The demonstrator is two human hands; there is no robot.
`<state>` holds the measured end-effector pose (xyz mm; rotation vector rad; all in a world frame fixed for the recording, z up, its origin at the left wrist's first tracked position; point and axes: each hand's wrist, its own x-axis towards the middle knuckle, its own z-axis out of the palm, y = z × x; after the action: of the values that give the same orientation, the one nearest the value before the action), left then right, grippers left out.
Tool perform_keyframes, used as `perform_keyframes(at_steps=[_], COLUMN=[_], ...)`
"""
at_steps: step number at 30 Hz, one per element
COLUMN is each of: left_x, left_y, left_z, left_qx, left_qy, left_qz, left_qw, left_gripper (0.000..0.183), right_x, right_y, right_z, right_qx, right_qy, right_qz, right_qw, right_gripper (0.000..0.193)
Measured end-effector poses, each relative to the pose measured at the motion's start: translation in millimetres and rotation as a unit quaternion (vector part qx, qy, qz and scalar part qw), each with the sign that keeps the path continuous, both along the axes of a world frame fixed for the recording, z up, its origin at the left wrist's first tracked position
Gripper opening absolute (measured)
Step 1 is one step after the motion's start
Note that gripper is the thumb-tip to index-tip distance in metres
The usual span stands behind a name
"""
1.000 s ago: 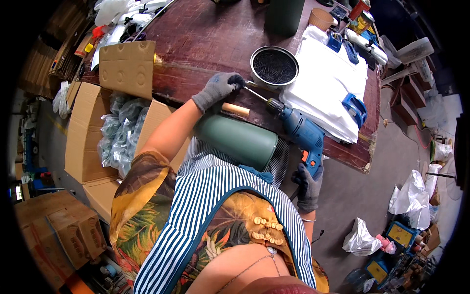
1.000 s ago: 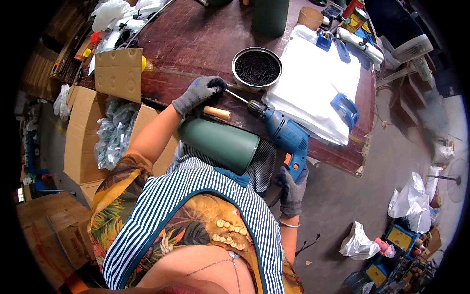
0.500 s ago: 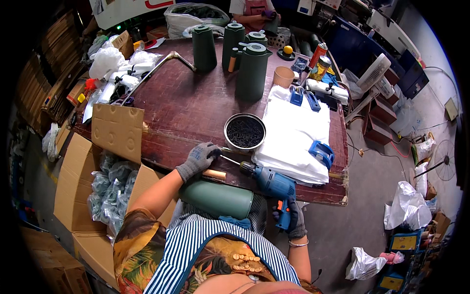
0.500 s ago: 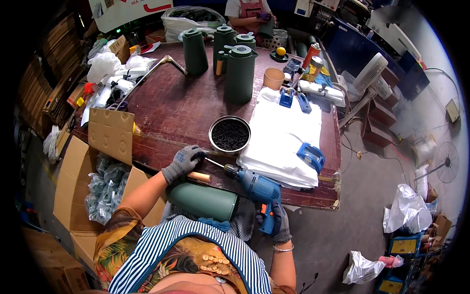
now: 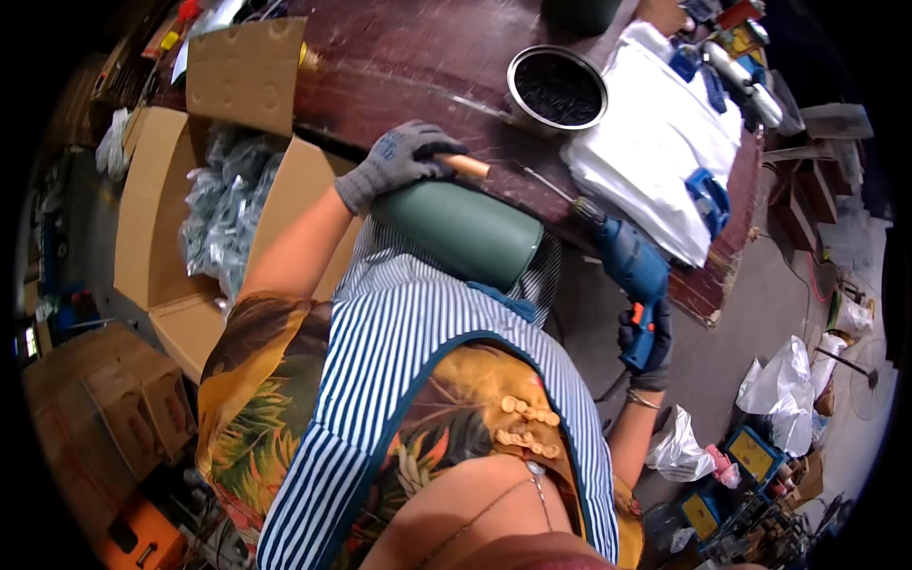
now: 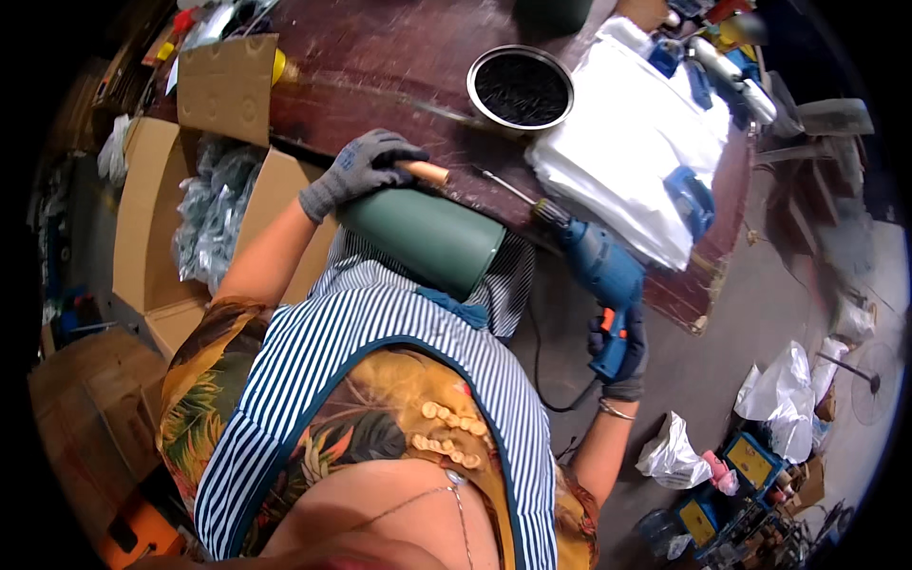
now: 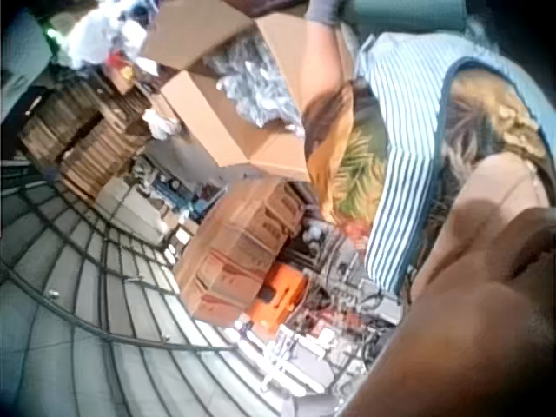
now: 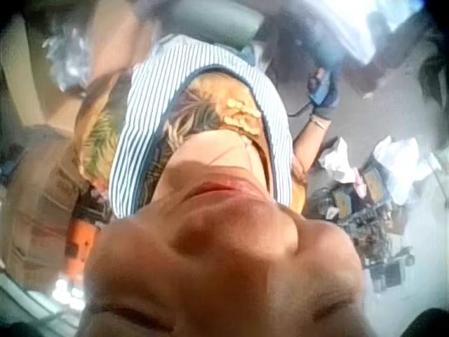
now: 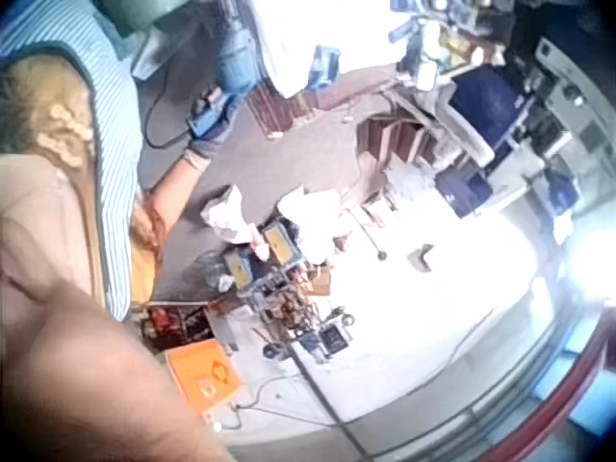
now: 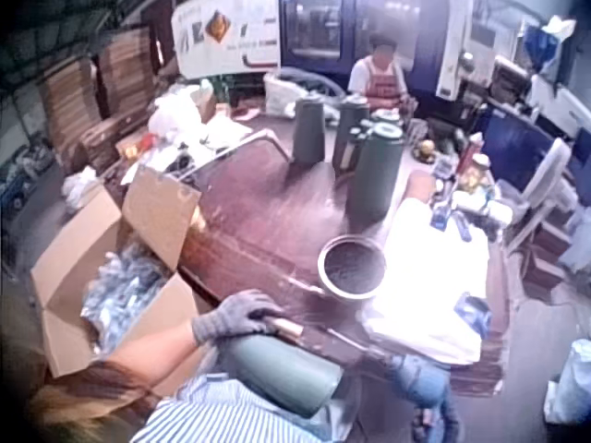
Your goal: The person assembles thermal pitchers by attaching wooden handles with a power drill, placing the finished pitchers into individual plastic bags, and then packing the bagged pitchers into a large cardboard box which is eventually taped closed.
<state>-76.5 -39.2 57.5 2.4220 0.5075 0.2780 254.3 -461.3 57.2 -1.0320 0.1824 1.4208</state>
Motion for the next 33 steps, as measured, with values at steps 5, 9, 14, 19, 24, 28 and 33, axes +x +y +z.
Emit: perform_keyframes(at_steps=[5, 9, 14, 19, 24, 28, 33], left_x=[-3, -1, 1, 0, 1, -2, -1], left_y=[-10, -12, -11, -6, -6, -2, 0], left_z=[3, 4, 6, 0, 3, 3, 5], left_qx=[0.052, 0.016, -0.033, -0.004, -0.001, -0.06, -0.104], left_qy=[-0.013, -0.005, -0.004, -0.024, -0.026, -0.025, -0.036], left_qz=[0.002, 0.008, 0.005, -0.018, -0.029, -0.022, -0.033], left_qw=[0.999, 1.0, 0.999, 1.0, 0.999, 0.998, 0.993], left_gripper=[0.047, 0.046, 0.043, 0.042, 0.041, 0.042, 0.046], right_x=[5, 14, 19, 17, -1, -14, -11], right_y=[5, 8, 6, 27, 55, 81, 87], right_z=[24, 31, 26, 32, 43, 55, 46], right_qx=[-0.032, -0.061, -0.049, -0.079, -0.096, -0.099, -0.125], right_qy=[-0.067, -0.048, -0.056, -0.059, -0.067, -0.052, -0.04], right_qz=[0.013, 0.032, 0.043, 0.066, 0.068, 0.106, 0.119], right_qw=[0.997, 0.996, 0.996, 0.993, 0.991, 0.988, 0.984], right_gripper=[0.053, 0.052, 0.053, 0.051, 0.052, 0.06, 0.063])
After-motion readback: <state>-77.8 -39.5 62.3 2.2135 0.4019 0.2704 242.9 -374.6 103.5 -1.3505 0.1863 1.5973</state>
